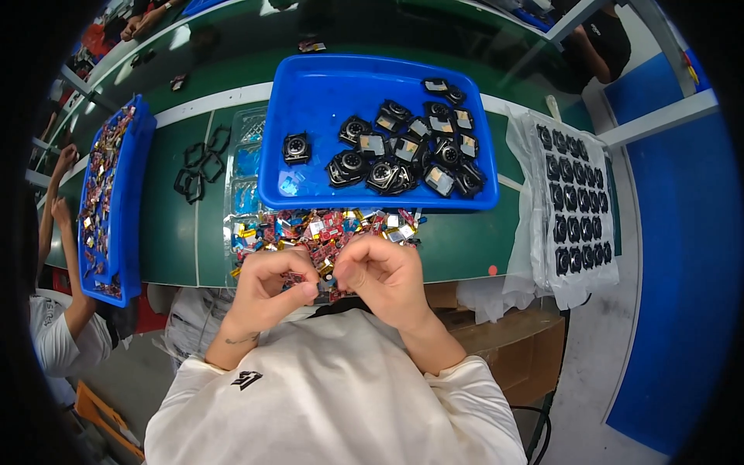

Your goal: Assembling small electronic camera modules at a factory production line workstation.

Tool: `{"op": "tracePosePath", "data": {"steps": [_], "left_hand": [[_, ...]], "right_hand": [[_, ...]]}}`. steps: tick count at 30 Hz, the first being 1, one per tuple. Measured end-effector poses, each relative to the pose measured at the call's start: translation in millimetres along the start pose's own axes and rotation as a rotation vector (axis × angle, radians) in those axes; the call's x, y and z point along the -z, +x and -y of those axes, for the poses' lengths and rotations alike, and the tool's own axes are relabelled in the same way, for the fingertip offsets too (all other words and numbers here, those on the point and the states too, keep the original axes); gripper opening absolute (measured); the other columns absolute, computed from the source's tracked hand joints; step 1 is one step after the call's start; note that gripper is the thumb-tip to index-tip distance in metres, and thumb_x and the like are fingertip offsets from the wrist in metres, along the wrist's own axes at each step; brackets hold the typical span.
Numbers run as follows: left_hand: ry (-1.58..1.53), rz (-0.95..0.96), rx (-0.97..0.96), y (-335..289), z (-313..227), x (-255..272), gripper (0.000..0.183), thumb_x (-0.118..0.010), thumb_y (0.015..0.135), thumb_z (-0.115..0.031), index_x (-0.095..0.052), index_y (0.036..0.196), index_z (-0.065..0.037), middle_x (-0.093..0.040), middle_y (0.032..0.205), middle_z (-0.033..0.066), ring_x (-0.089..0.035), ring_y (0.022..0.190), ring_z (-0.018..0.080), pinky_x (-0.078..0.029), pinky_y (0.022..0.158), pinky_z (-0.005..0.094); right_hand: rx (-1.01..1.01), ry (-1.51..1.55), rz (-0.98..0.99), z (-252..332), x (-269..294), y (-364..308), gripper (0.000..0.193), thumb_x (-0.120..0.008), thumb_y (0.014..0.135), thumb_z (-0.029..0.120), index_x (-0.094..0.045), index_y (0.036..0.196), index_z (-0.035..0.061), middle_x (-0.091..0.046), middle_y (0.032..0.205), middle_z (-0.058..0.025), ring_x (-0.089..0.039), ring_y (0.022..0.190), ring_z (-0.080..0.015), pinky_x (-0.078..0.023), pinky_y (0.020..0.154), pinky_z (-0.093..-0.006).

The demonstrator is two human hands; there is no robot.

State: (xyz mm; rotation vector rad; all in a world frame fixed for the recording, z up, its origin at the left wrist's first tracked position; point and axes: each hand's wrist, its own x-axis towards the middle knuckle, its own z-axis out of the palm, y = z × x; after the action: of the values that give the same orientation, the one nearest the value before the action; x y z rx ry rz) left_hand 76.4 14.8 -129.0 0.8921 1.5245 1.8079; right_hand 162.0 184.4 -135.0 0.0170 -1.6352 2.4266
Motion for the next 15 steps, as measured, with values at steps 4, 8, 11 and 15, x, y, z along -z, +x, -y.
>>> {"op": "tracePosePath", "data": {"steps": [4,8,11,15], "left_hand": [[-0.144,-0.101,0.024,-3.3,-2.3,1.4,0.005,-0.065,0.08,-0.001,-0.063,0.083,0.003,-0.063,0.08,0.0065,-0.056,0.071,0.0091,-0.043,0.065,0.0229],[-0.099,-0.207,0.048,-4.6,-1.8,3.3,0.007,-0.065,0.08,0.0,-0.065,0.086,0.003,-0.063,0.08,0.0064,-0.056,0.072,0.0095,-0.043,0.065,0.0235],[-0.026,-0.208,-0.01,-5.7,-0.1,2.2,0.007,-0.066,0.078,0.001,-0.065,0.084,0.002,-0.065,0.079,0.0066,-0.057,0.071,0.0103,-0.043,0.065,0.0234],[-0.026,-0.188,-0.039,-6.6,4.3,2.5,0.005,-0.066,0.078,0.001,-0.064,0.082,0.002,-0.065,0.079,0.0066,-0.056,0.071,0.0101,-0.043,0.065,0.0232]], "right_hand": [[0.236,-0.783,-0.002,17.0,2.1,12.6,0.012,-0.071,0.076,0.003,-0.063,0.084,0.0004,-0.06,0.08,-0.0066,-0.056,0.068,-0.0127,-0.045,0.059,-0.0231],[0.336,-1.011,0.101,25.0,16.7,25.1,0.019,-0.073,0.069,0.002,-0.067,0.087,0.0038,-0.059,0.086,-0.0073,-0.055,0.076,-0.0209,-0.045,0.064,-0.0299],[0.444,-1.277,0.021,32.1,34.0,42.5,0.019,-0.063,0.072,-0.003,-0.067,0.09,0.0036,-0.059,0.09,-0.007,-0.054,0.081,-0.0247,-0.046,0.07,-0.0335],[0.41,-1.478,-0.07,32.6,47.1,60.1,0.023,-0.07,0.072,0.013,-0.066,0.093,0.0031,-0.057,0.092,-0.0054,-0.052,0.084,-0.0249,-0.046,0.071,-0.0338]]}}
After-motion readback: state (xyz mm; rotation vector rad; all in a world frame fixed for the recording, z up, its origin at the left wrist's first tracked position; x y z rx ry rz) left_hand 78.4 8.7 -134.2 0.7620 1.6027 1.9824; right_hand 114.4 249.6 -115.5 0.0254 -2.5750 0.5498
